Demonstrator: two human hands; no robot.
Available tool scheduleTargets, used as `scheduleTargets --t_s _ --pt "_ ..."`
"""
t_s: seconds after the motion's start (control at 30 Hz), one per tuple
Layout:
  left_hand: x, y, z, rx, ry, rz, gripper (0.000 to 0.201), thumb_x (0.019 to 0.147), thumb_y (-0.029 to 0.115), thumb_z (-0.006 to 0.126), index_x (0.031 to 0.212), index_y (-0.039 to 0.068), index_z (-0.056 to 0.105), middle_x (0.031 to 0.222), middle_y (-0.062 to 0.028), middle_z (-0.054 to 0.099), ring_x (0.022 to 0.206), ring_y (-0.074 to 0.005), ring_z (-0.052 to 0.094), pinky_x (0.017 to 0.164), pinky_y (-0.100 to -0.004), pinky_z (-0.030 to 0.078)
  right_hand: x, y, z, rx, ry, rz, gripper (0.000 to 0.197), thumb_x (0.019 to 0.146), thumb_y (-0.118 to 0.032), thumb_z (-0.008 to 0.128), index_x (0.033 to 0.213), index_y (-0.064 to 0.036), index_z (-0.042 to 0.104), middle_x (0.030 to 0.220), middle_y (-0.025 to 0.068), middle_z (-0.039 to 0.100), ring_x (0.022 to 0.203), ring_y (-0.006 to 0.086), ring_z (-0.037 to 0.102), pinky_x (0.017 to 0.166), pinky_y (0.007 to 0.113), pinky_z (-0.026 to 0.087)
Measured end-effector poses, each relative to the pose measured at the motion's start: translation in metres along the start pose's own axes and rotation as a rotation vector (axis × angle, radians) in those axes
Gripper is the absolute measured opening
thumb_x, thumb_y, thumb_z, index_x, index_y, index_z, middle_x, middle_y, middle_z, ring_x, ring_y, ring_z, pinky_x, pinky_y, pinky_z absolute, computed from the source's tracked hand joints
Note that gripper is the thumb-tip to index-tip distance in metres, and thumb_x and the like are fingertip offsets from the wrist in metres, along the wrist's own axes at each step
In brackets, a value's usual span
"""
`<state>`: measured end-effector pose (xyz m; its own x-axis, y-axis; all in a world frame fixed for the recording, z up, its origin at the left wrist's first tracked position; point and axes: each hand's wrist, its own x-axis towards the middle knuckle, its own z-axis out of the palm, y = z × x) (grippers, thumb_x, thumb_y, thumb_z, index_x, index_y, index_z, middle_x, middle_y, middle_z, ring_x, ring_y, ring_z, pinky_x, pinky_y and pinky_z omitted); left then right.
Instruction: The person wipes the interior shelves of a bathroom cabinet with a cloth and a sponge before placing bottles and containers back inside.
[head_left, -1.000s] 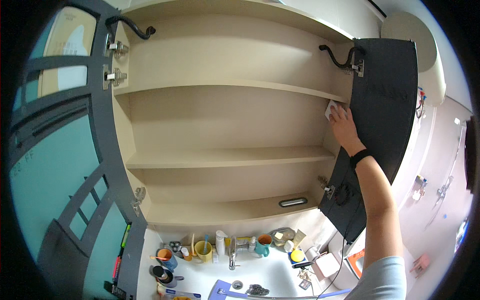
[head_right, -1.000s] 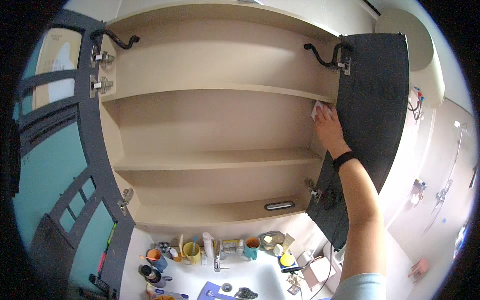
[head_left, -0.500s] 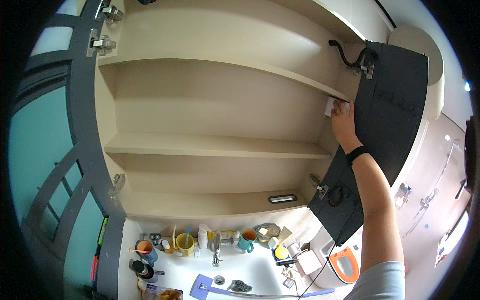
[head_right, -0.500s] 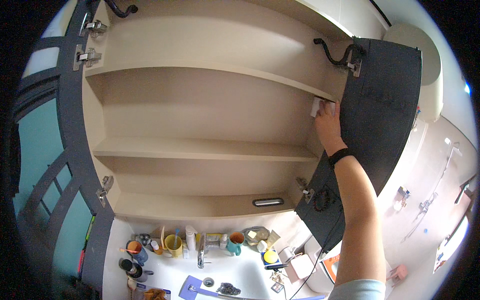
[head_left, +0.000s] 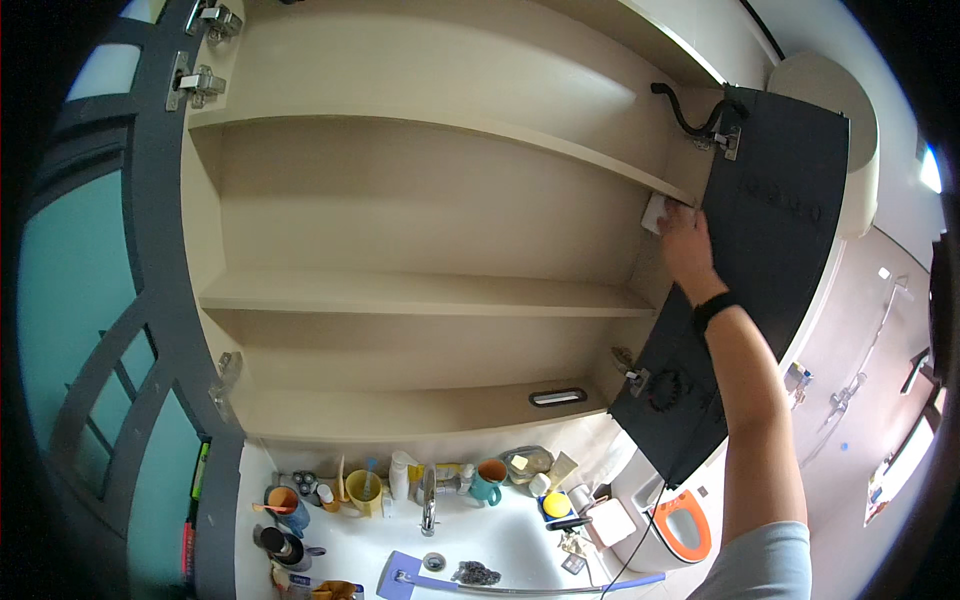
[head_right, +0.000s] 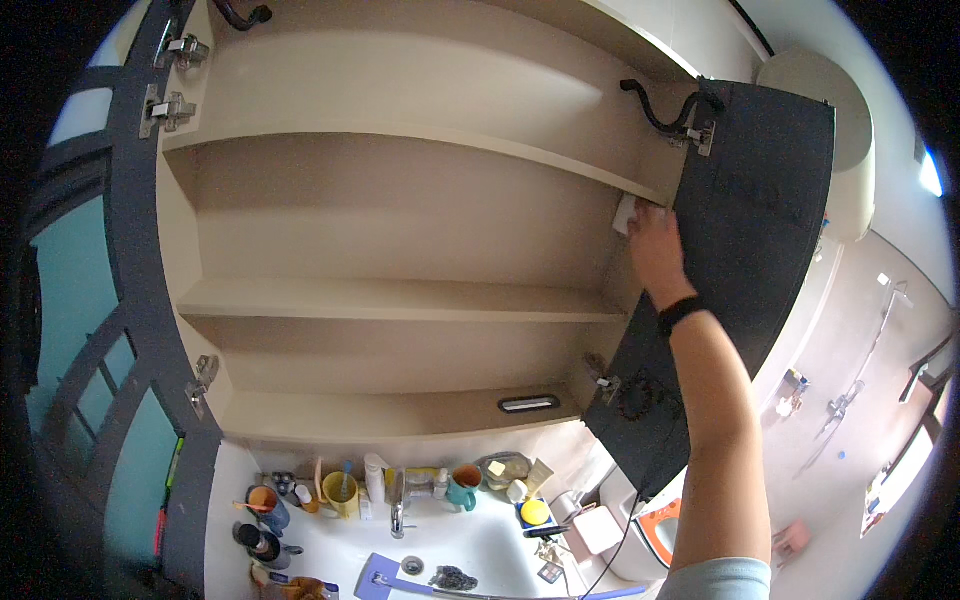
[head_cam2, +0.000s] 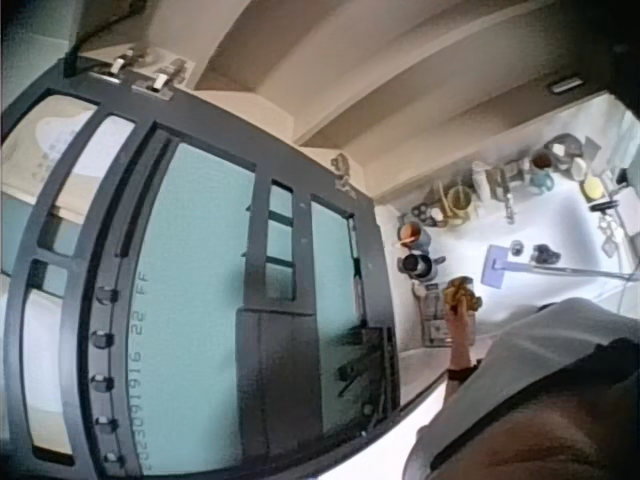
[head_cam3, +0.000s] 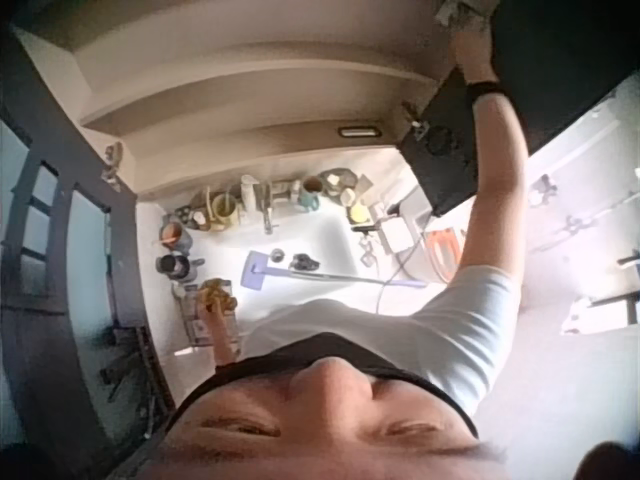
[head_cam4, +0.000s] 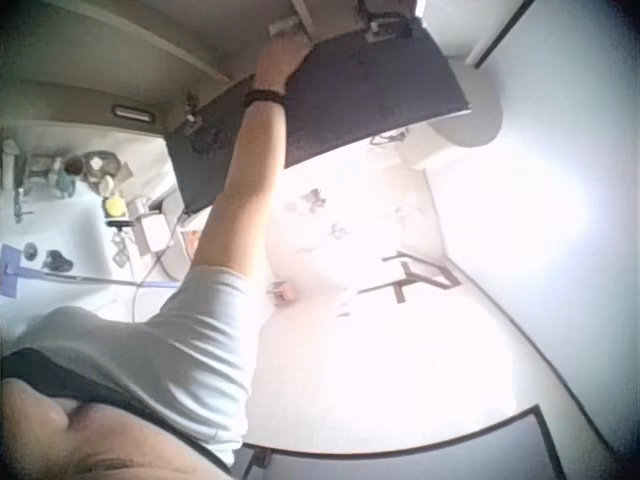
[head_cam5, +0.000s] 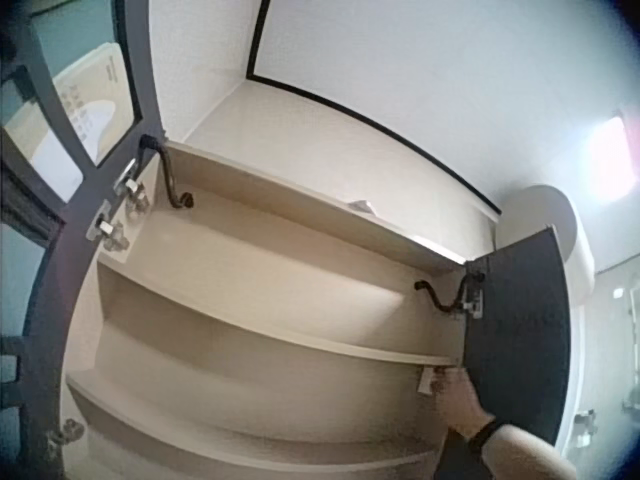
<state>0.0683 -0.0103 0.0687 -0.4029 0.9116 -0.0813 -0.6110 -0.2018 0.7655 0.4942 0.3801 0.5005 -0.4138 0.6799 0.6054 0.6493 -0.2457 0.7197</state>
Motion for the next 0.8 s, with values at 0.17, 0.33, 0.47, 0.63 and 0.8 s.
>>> scheduleTargets --t_s 0.17,0.33,0.47,0.63,0.8 --pt "-0.003 -0.006 -0.013 -0.193 -0.023 0.01 0.018 0.088 0.003 0.041 0.104 0.0 0.051 0.067 -0.0009 0.044 0.048 -0.0073 0.035 0.044 -0.0215 0.035 -0.004 -0.015 -0.016 -0.152 0.093 0.036 0.032 0.084 -0.015 0.046 0.113 -0.0045 0.054 0.131 0.0128 0.039 0.122 0.0281 0.034 0.098 0.043 0.029" --pt "0.0 0.02 0.034 0.076 0.181 -0.041 0.02 0.087 0.001 0.041 0.103 0.0 0.052 0.077 -0.0042 0.051 0.053 -0.0098 0.044 0.047 -0.0233 0.041 -0.023 -0.04 0.002 -0.04 -0.048 0.073 0.037 0.079 -0.02 0.056 0.112 -0.0027 0.054 0.128 0.0166 0.041 0.114 0.0296 0.039 0.097 0.042 0.03" --pt "0.003 0.004 0.007 0.257 0.055 0.08 0.021 0.087 0.005 0.044 0.107 0.0 0.05 0.084 -0.0058 0.053 0.061 -0.012 0.05 0.051 -0.0238 0.044 -0.021 -0.045 -0.028 0.238 -0.067 0.24 0.049 0.071 -0.024 0.066 0.112 -0.0006 0.052 0.121 0.0187 0.045 0.109 0.0324 0.041 0.094 0.041 0.033" --pt "-0.001 -0.013 -0.032 0.125 0.066 -0.041 0.03 0.088 0.012 0.048 0.116 0.003 0.044 0.096 -0.0075 0.054 0.075 -0.0139 0.054 0.058 -0.0244 0.047 -0.011 -0.041 -0.026 0.833 -0.067 0.506 0.059 0.068 -0.025 0.067 0.117 0.0002 0.046 0.114 0.0226 0.048 0.108 0.0362 0.042 0.091 0.044 0.036" --pt "0.005 -0.009 -0.022 0.133 0.043 -0.036 0.027 0.088 0.01 0.047 0.114 0.002 0.045 0.093 -0.0072 0.054 0.073 -0.0135 0.053 0.057 -0.0242 0.046 0.022 -0.054 0.01 0.97 0.193 0.749 0.057 0.074 -0.025 0.063 0.122 -0.0024 0.042 0.118 0.0234 0.045 0.108 0.0377 0.041 0.092 0.045 0.035"
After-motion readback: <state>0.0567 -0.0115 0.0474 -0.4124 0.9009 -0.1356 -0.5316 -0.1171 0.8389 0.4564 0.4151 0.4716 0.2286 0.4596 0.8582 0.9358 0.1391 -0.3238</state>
